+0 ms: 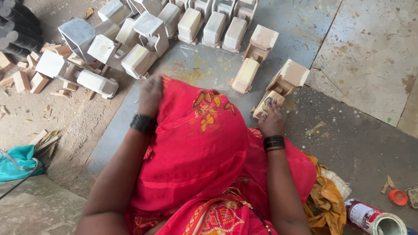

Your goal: The person sits on the floor surrounded by many small wooden toy vehicle parts and sands them one at a time with a sanding block, rubbing the surfaces of each piece, then sets the sanded piece aside and picks up the next unfinished piece.

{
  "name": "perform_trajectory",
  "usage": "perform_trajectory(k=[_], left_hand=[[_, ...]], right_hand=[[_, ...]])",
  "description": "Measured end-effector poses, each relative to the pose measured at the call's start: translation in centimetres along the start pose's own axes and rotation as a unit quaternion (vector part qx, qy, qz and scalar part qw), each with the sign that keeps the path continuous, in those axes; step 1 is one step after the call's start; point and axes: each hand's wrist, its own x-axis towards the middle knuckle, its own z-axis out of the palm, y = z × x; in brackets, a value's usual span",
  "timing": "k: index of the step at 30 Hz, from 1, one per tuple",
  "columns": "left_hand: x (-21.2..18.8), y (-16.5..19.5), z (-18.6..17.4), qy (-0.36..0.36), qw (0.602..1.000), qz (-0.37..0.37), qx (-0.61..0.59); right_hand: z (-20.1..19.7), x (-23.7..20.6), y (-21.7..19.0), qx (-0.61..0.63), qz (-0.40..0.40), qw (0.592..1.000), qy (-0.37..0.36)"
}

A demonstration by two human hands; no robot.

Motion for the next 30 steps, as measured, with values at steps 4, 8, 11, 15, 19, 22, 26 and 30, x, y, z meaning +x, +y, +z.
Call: perform_trajectory(k=[4, 8, 11, 15, 19, 22, 26, 30], left_hand=[[3.4, 1.5, -1.0, 0.164, 0.957, 0.125, 0.204], [3.9, 2.5, -6.7, 0.245, 0.9, 0.186, 0.31], [4.7, 1.7, -13.3, 0.215, 0.84, 0.15, 0.475], [7.2, -1.7, -17.5, 0.16, 0.83, -0.022, 0.534], [9.1, -4.9, -11.8, -0.008, 0.831, -0.165, 0.53], [9.3, -5.8, -5.3, -0.145, 0.927, 0.048, 0.343], [7.3, -6.2, 3.7, -0.569, 0.739, -0.189, 0.307], [6.1, -7.3, 7.8, -0.423, 0.824, 0.092, 0.366]], right_hand=[[-0.4, 0.6, -0.1, -0.018, -0.001, 1.0, -0.022], [-0.3, 1.1, -0.5, -0.032, 0.02, 0.998, -0.052], [0.0, 1.4, -0.6, -0.065, 0.043, 0.994, -0.073], [0.2, 1.6, -0.4, -0.053, 0.021, 0.997, -0.058], [0.1, 1.7, -0.2, -0.042, 0.017, 0.998, -0.052], [0.0, 1.5, 0.0, -0.041, 0.028, 0.998, -0.044], [0.0, 0.7, 0.3, -0.031, 0.013, 0.999, -0.026], [-0.4, -0.2, 0.4, -0.016, 0.003, 1.0, -0.001]])
